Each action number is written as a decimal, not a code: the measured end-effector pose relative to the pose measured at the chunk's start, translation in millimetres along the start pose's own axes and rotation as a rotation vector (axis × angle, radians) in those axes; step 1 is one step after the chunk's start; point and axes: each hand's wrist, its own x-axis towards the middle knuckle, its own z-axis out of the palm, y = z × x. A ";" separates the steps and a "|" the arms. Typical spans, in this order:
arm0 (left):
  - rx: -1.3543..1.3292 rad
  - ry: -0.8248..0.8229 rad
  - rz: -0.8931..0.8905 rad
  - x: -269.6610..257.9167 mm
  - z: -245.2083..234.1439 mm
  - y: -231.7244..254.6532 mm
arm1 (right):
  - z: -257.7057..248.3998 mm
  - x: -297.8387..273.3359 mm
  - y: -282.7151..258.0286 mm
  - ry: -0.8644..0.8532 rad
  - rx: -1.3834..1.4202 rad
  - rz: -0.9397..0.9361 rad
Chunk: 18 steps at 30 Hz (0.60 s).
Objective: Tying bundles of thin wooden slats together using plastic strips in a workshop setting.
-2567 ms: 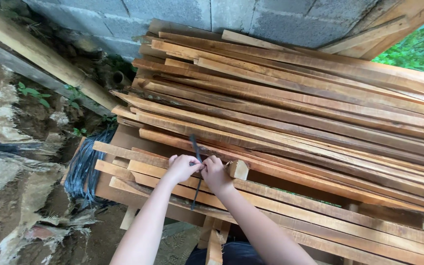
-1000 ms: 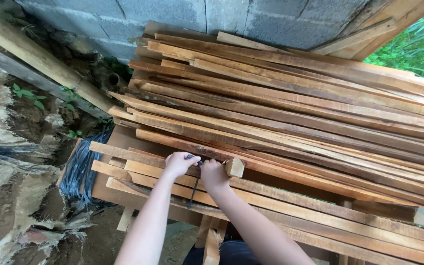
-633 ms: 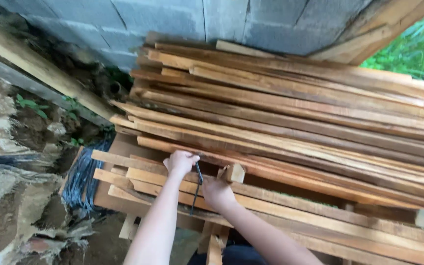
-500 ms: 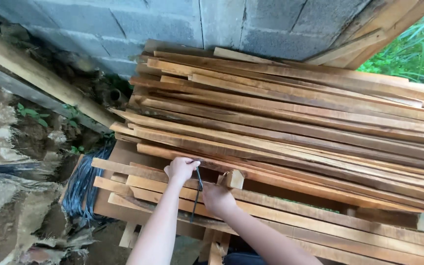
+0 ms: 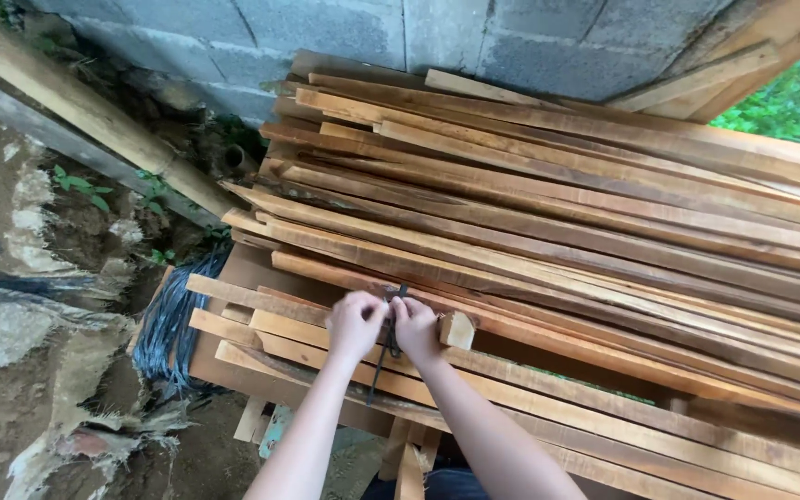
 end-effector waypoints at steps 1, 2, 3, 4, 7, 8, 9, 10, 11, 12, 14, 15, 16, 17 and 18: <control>0.003 -0.001 -0.006 -1.8 11.0 -11.5 | 4.2 2.0 1.8 -0.005 0.000 0.003; 0.026 0.027 0.021 -3.5 22.0 -23.1 | 8.6 4.2 3.7 0.017 0.030 0.079; 0.048 0.055 0.049 -5.3 34.0 -34.2 | 12.1 6.7 5.9 0.041 0.059 0.153; 0.049 0.054 0.044 -1.7 41.1 -40.2 | 13.4 7.3 -0.7 0.037 0.057 0.156; 0.075 0.062 -0.067 -10.4 53.5 -38.7 | 11.3 4.9 -8.3 0.033 0.193 0.144; 0.096 0.029 -0.067 -18.1 46.6 -26.4 | 11.8 6.0 -7.6 0.029 0.286 0.163; 0.120 -0.012 -0.060 -26.7 41.3 -13.3 | 10.4 5.8 -4.9 0.035 0.382 0.187; 0.121 -0.013 -0.061 -24.4 41.0 -8.2 | 13.2 12.0 -3.3 0.034 0.382 0.188; 0.164 -0.020 -0.077 -26.6 39.9 -4.8 | 16.2 13.0 -0.2 0.058 0.315 0.155; 0.207 -0.028 -0.092 -29.1 38.4 -1.5 | 19.4 13.5 2.9 0.081 0.248 0.121; 0.203 -0.039 -0.085 -39.8 17.2 18.4 | 32.3 26.0 37.8 0.098 0.206 0.122; 0.202 -0.051 -0.069 -43.7 3.2 26.7 | 42.7 32.3 52.4 0.122 0.169 0.122; 0.205 -0.042 -0.076 -41.9 1.9 22.9 | 44.5 32.8 42.6 0.111 0.172 0.118; 0.205 -0.040 -0.066 -43.3 4.3 21.3 | 40.7 30.8 36.4 0.128 0.177 0.176; 0.205 -0.038 -0.056 -44.7 7.6 20.3 | 36.2 29.5 30.8 0.145 0.182 0.233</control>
